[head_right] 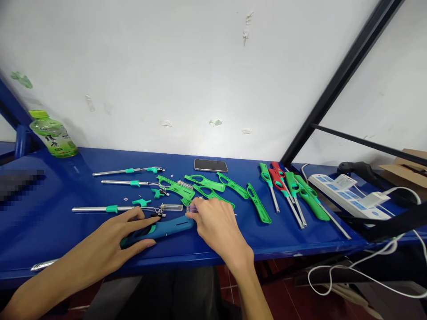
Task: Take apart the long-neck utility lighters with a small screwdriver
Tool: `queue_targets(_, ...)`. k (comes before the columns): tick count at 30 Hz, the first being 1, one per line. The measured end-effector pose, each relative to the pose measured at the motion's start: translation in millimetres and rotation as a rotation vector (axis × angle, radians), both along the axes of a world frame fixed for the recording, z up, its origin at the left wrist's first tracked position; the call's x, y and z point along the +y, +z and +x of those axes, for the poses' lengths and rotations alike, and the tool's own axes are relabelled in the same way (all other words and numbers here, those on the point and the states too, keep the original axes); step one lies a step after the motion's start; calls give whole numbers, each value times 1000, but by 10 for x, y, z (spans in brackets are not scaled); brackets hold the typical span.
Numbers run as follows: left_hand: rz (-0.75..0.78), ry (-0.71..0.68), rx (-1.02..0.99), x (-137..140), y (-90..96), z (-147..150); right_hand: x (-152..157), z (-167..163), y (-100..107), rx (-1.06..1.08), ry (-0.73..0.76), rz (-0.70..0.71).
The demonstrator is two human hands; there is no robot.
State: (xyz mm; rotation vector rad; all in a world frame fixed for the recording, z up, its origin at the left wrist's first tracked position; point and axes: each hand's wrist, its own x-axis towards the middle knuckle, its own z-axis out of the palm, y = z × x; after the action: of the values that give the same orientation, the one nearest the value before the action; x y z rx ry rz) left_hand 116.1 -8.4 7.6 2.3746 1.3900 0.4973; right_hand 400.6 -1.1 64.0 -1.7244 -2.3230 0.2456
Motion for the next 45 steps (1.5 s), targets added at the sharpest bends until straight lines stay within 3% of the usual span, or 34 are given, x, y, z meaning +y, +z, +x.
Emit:
queue_targets(12,28,-8,32,-17,5,-5,1,76,10,94,-32,25)
queue_targets(16,-4,-22,79,-38,72,41,132,-215,83,58,38,20)
queue_targets(23,3,-7,95,-73,149,75,803,-1081,246,-86,298,-5)
queue_targets(28,25,-13,88,-73,129,68,966,-1337,207,-164,335,-4)
queue_targets(34,29,-20,107,-73,148,76,986,-1294,177,-149,314,34)
queue_targets(38,37,-22,156,-110,155,75,966,-1193,294,-90,290,61)
queue_targets(41,65,-15,208,-132,179,98,803,-1030,433,-38,270,87)
queue_targets(45,108,1,281,-120,218,96,364,-628,514,29,203,127)
